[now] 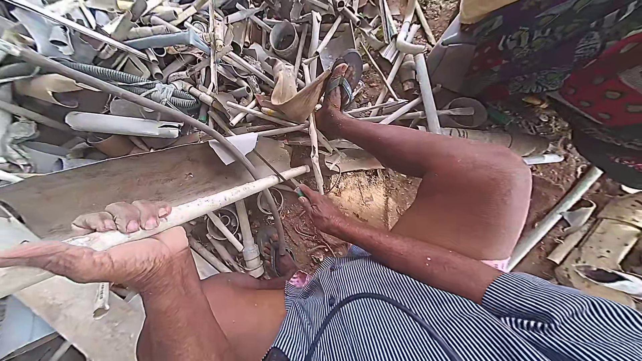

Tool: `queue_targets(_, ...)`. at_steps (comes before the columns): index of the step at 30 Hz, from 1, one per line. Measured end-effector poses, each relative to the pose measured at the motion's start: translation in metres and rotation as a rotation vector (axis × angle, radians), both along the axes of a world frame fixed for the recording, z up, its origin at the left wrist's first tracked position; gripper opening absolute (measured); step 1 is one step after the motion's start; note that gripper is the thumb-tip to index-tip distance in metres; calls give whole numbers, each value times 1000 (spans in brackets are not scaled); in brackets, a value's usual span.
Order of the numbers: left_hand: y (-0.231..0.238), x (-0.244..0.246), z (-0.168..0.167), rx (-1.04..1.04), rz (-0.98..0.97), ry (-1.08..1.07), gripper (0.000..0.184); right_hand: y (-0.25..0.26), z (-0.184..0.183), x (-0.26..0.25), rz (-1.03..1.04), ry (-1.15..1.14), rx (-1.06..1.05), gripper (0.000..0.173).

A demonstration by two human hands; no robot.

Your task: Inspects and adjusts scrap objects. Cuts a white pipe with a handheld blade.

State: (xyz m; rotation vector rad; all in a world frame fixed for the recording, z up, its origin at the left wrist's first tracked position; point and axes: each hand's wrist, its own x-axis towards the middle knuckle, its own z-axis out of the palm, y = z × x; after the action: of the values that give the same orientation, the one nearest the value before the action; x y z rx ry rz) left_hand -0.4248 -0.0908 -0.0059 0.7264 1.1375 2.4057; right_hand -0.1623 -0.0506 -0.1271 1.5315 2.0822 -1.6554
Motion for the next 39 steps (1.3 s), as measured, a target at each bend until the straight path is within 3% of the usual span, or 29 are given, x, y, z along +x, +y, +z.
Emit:
queue_targets(3,3,0,2,13,-12,-9,73,-4,27,-4,77,-17,32,50)
queue_targets(8,-1,8,4,-14,-15,9,71,-28,76,-23,156,346,207,48)
queue_targets(14,2,11,5,34,-67,9,73,5,3,9,34,48,13,50)
queue_targets(22,3,14,6,-5,-46,72,70,-15,79,-23,190,315,215,48)
queue_targets(24,2,16,7,-19,-31,67,70,-15,53,-17,132,305,222,47)
queue_targets(28,4,14,8,-19,-9,40,71,9,-18,17,6,12,-26,47)
queue_targets(30,5,12,8,-36,-14,42,72,7,-9,17,3,26,-44,47)
queue_targets(35,4,8,3,-26,-32,61,69,-14,67,-17,155,368,170,47)
queue_targets(37,5,12,6,-29,-10,62,69,-11,63,-18,166,346,195,47)
queue_targets(39,1,12,5,-27,-7,45,70,-6,23,1,92,178,89,47)
